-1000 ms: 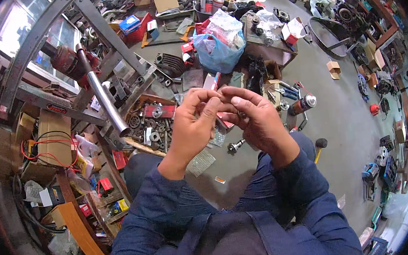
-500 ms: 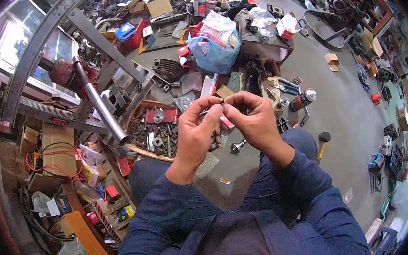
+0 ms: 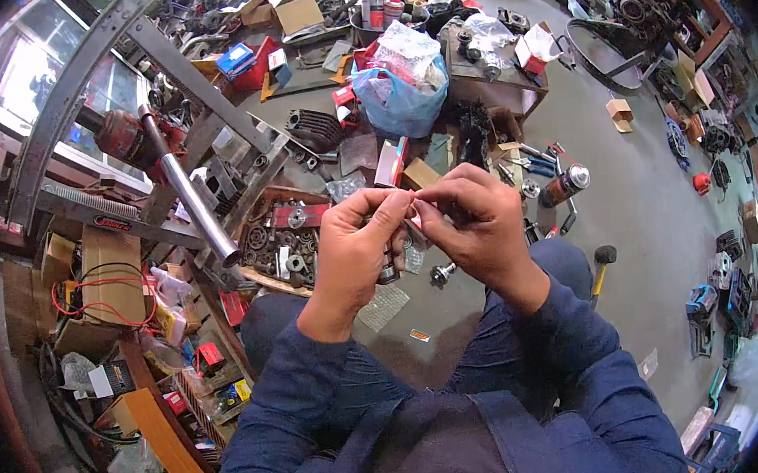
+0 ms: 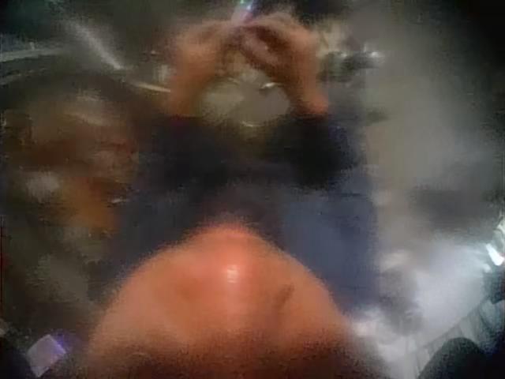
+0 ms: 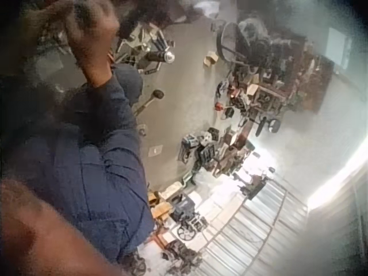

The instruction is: The person holds a motorcycle camshaft and a bearing, sprays the bearing with a liquid, and then uses a rubber mallet to tap the bearing onto the camshaft shaft.

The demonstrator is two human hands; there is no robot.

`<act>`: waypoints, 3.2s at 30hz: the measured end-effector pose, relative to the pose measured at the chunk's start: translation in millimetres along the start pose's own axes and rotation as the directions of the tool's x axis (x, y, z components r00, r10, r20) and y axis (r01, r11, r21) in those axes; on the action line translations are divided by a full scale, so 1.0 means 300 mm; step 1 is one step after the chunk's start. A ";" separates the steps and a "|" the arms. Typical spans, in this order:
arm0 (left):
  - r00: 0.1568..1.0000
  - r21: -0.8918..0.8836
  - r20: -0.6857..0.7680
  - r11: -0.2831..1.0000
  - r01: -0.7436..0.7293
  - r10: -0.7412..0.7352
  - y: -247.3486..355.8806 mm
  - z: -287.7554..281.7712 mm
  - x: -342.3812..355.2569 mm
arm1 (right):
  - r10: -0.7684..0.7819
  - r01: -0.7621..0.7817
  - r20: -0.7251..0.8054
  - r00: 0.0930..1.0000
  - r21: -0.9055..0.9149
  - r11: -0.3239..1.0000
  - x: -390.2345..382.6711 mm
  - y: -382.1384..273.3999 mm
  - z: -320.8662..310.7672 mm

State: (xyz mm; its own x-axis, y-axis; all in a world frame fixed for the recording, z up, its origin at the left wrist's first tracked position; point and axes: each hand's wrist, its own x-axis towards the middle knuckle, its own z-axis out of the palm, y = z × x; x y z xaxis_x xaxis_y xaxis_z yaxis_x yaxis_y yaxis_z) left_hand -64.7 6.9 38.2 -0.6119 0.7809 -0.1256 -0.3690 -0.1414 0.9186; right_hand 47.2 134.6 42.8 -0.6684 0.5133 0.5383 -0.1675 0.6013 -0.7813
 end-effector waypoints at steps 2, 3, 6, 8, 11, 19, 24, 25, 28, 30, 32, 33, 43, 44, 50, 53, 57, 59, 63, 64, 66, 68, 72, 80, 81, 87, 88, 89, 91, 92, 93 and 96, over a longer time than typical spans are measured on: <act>0.999 -0.053 0.013 0.998 0.041 -0.041 0.011 0.001 -0.010 | 0.015 -0.016 0.029 0.999 0.014 1.000 0.003 -0.014 -0.001; 0.999 -0.081 0.000 0.995 0.054 -0.054 0.016 0.007 -0.015 | 0.032 -0.033 0.054 0.998 0.027 0.999 0.004 -0.018 -0.001; 0.998 -0.098 0.004 0.993 0.067 -0.067 0.015 0.006 -0.020 | -0.071 0.070 0.036 0.997 0.014 0.997 0.003 -0.002 -0.003; 0.998 -0.096 0.021 0.993 0.068 -0.067 0.009 0.001 -0.018 | -0.135 0.136 0.027 0.990 -0.031 0.990 0.005 0.008 0.002; 0.996 -0.095 0.055 0.993 0.072 -0.067 0.006 -0.004 -0.017 | -0.203 0.204 0.016 0.979 -0.090 0.975 -0.001 0.011 0.011; 0.987 -0.044 0.101 0.991 0.128 -0.123 0.027 -0.009 -0.027 | -0.170 0.171 0.022 0.985 -0.037 0.985 -0.012 0.007 0.022; 0.973 -0.044 0.173 0.986 0.161 -0.151 0.035 -0.026 -0.024 | -0.072 0.063 0.096 0.993 0.090 0.994 -0.007 0.005 0.015; 0.966 -0.046 0.193 0.982 0.182 -0.171 0.038 -0.029 -0.025 | -0.067 0.058 0.099 0.993 0.092 0.994 -0.009 0.009 0.013; 0.943 -0.007 0.248 0.972 0.233 -0.224 0.051 -0.050 -0.014 | -0.089 0.072 0.135 0.987 0.126 0.989 -0.007 0.036 0.016; 0.943 -0.033 0.239 0.969 0.245 -0.231 0.034 -0.066 -0.014 | -0.067 0.045 0.164 0.984 0.133 0.990 -0.013 0.036 0.017; 0.946 -0.040 0.242 0.972 0.233 -0.217 0.042 -0.064 -0.006 | -0.051 0.029 0.173 0.984 0.126 0.992 -0.002 0.044 0.015; 0.952 -0.017 0.232 0.977 0.210 -0.201 0.045 -0.067 -0.006 | -0.058 0.038 0.170 0.984 0.122 0.992 0.002 0.032 0.000; 0.939 -0.036 0.295 0.980 0.194 -0.175 0.048 -0.071 -0.006 | 0.181 -0.294 0.354 0.917 0.297 0.908 0.037 0.018 -0.040; 0.936 -0.036 0.307 0.980 0.194 -0.174 0.043 -0.071 -0.005 | 0.133 -0.251 0.378 0.916 0.281 0.926 0.035 0.022 -0.038; 0.974 0.053 0.193 0.993 0.109 -0.117 0.041 -0.052 -0.006 | 0.145 -0.235 0.287 0.947 0.312 0.920 0.024 0.026 -0.028; 0.992 0.122 0.124 0.992 -0.008 -0.007 0.034 -0.043 -0.013 | 0.010 -0.031 0.160 0.987 0.130 0.991 0.020 0.009 -0.028; 0.996 0.166 0.058 0.983 -0.078 0.069 0.022 -0.027 -0.021 | -0.082 0.081 0.103 0.991 0.021 0.997 0.008 0.012 -0.006; 0.997 0.179 0.049 0.982 -0.061 0.054 0.024 -0.018 -0.028 | -0.136 0.138 0.088 0.987 -0.018 0.990 0.006 0.015 0.002; 0.998 0.154 0.064 0.988 0.005 -0.015 0.022 -0.016 -0.033 | -0.239 0.245 0.086 0.967 -0.072 0.967 -0.004 0.017 0.002; 0.997 0.169 0.065 0.985 0.027 -0.038 0.031 -0.019 -0.034 | -0.239 0.248 0.108 0.965 -0.080 0.965 -0.008 0.020 0.003; 0.993 0.176 0.093 0.983 0.057 -0.074 0.040 -0.037 -0.029 | -0.243 0.254 0.136 0.960 -0.074 0.964 -0.007 0.022 0.002; 0.984 0.213 0.138 0.974 0.077 -0.108 0.057 -0.048 -0.027 | -0.248 0.262 0.163 0.955 -0.069 0.963 -0.003 0.020 -0.004; 0.970 0.269 0.185 0.957 0.106 -0.160 0.080 -0.068 -0.024 | -0.217 0.231 0.254 0.943 -0.024 0.973 0.005 0.011 -0.014; 0.948 0.308 0.237 0.942 0.133 -0.211 0.073 -0.096 -0.005 | -0.230 0.225 0.343 0.911 0.053 0.973 0.019 0.043 -0.014; 0.949 0.306 0.237 0.943 0.129 -0.207 0.068 -0.093 -0.007 | -0.197 0.195 0.321 0.926 0.040 0.980 0.016 0.039 -0.014; 0.992 0.134 0.099 0.989 0.062 -0.075 0.082 -0.059 -0.026 | -0.096 0.114 0.279 0.955 -0.048 0.992 0.034 0.003 -0.035; 0.992 0.132 0.102 0.989 0.064 -0.078 0.076 -0.058 -0.024 | -0.100 0.117 0.266 0.959 -0.049 0.992 0.028 0.003 -0.033; 0.994 0.149 0.093 0.988 0.041 -0.055 0.068 -0.057 -0.022 | -0.104 0.120 0.252 0.962 -0.050 0.992 0.023 0.004 -0.030; 0.996 0.164 0.084 0.986 0.021 -0.035 0.059 -0.055 -0.020 | -0.124 0.133 0.205 0.971 -0.030 0.991 0.017 0.017 -0.008; 0.994 0.186 0.095 0.982 0.027 -0.045 0.057 -0.054 -0.020 | -0.147 0.150 0.157 0.977 -0.008 0.989 0.014 0.021 -0.001; 0.993 0.208 0.106 0.978 0.032 -0.055 0.054 -0.053 -0.020 | -0.143 0.146 0.158 0.977 -0.009 0.989 0.011 0.021 -0.002; 0.985 0.235 0.160 0.972 0.028 -0.067 0.057 -0.064 -0.019 | -0.095 0.100 0.166 0.982 -0.025 0.995 0.008 0.021 -0.001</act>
State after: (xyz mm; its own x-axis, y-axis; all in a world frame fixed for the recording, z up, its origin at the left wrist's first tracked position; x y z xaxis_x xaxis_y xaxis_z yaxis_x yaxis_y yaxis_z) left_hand -80.9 -11.5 47.4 -0.4664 0.8757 -0.1253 -0.2108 0.0276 0.9771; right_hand 44.7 139.8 39.2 -0.7605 0.3451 0.5500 -0.2157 0.6647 -0.7153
